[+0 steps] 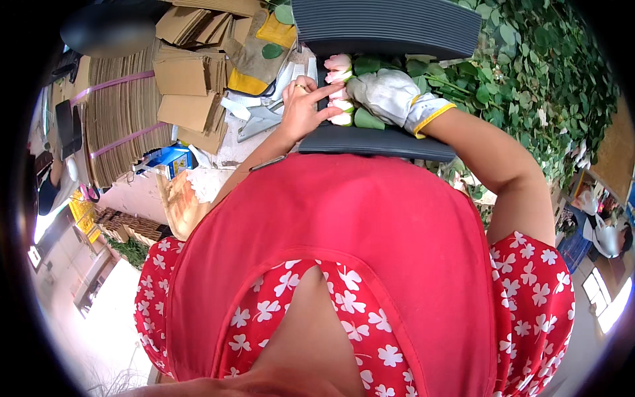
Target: The person places roses into cardboard sleeves, staples the sleeves shut by hand using a stapler, and moves the completed bundles into boxes at a work station.
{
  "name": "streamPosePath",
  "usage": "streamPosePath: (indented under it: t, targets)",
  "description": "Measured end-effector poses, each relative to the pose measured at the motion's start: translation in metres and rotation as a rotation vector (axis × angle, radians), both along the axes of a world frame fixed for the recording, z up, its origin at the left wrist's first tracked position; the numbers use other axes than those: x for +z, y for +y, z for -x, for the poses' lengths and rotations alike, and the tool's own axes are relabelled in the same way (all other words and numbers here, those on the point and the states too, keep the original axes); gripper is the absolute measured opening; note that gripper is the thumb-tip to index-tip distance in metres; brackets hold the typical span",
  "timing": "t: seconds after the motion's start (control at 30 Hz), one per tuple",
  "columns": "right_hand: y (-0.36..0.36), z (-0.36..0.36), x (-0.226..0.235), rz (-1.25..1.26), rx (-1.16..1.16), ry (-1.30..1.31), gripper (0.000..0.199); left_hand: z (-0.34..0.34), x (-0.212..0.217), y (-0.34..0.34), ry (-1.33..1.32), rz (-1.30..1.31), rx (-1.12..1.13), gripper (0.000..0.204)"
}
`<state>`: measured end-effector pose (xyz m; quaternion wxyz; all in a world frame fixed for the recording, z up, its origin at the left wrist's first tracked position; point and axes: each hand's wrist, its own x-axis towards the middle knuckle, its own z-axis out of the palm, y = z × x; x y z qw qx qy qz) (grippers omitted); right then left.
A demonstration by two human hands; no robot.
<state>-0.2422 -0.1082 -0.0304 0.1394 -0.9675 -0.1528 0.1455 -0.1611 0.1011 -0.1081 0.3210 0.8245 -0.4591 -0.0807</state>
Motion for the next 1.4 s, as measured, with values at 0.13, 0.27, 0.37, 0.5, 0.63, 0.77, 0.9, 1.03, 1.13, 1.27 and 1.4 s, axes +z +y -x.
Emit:
streamPosePath:
  t: [0.13, 0.27, 0.37, 0.5, 0.63, 0.77, 0.9, 1.03, 1.13, 1.27, 1.4]
  targets:
    - [-0.002, -0.01, 0.032, -0.057, 0.05, 0.22, 0.021, 0.002, -0.001, 0.002, 0.013, -0.018, -0.001, 0.05]
    - [0.003, -0.007, 0.027, 0.08, 0.178, 0.31, 0.016, 0.0, 0.004, 0.0, 0.028, -0.024, -0.014, 0.051]
    - [0.005, -0.005, 0.02, 0.136, 0.11, 0.42, 0.013, 0.001, 0.003, -0.002, 0.01, -0.022, -0.02, 0.051]
    - [-0.003, -0.011, 0.117, -0.069, 0.125, 0.19, 0.021, 0.001, 0.01, 0.001, -0.031, -0.095, 0.013, 0.05]
    - [-0.001, -0.013, 0.16, -0.089, -0.132, -0.646, 0.029, 0.005, 0.014, -0.002, -0.302, -0.168, -0.095, 0.036]
    - [-0.012, -0.053, 0.114, 0.176, -0.279, -0.073, 0.034, -0.001, -0.015, -0.015, -0.209, -0.054, -0.289, 0.047]
    - [0.025, -0.149, 0.162, -0.173, 0.024, -0.25, 0.026, -0.001, 0.006, -0.007, -0.103, -0.187, -0.327, 0.048]
    - [0.087, -0.276, 0.244, -0.106, 0.059, -0.909, 0.025, -0.004, 0.024, -0.007, -0.035, -0.261, -0.36, 0.053]
    - [0.095, -0.35, 0.217, 0.23, 0.004, -0.969, 0.028, -0.004, 0.027, -0.011, -0.04, -0.218, -0.342, 0.054]
    - [0.051, -0.311, 0.203, 0.255, 0.111, -0.982, 0.02, -0.013, 0.076, -0.006, 0.402, -0.041, -0.372, 0.041]
    - [0.014, -0.119, 0.244, 0.015, 0.049, -0.695, 0.027, -0.028, 0.106, 0.043, 1.511, 0.49, -0.268, 0.041]
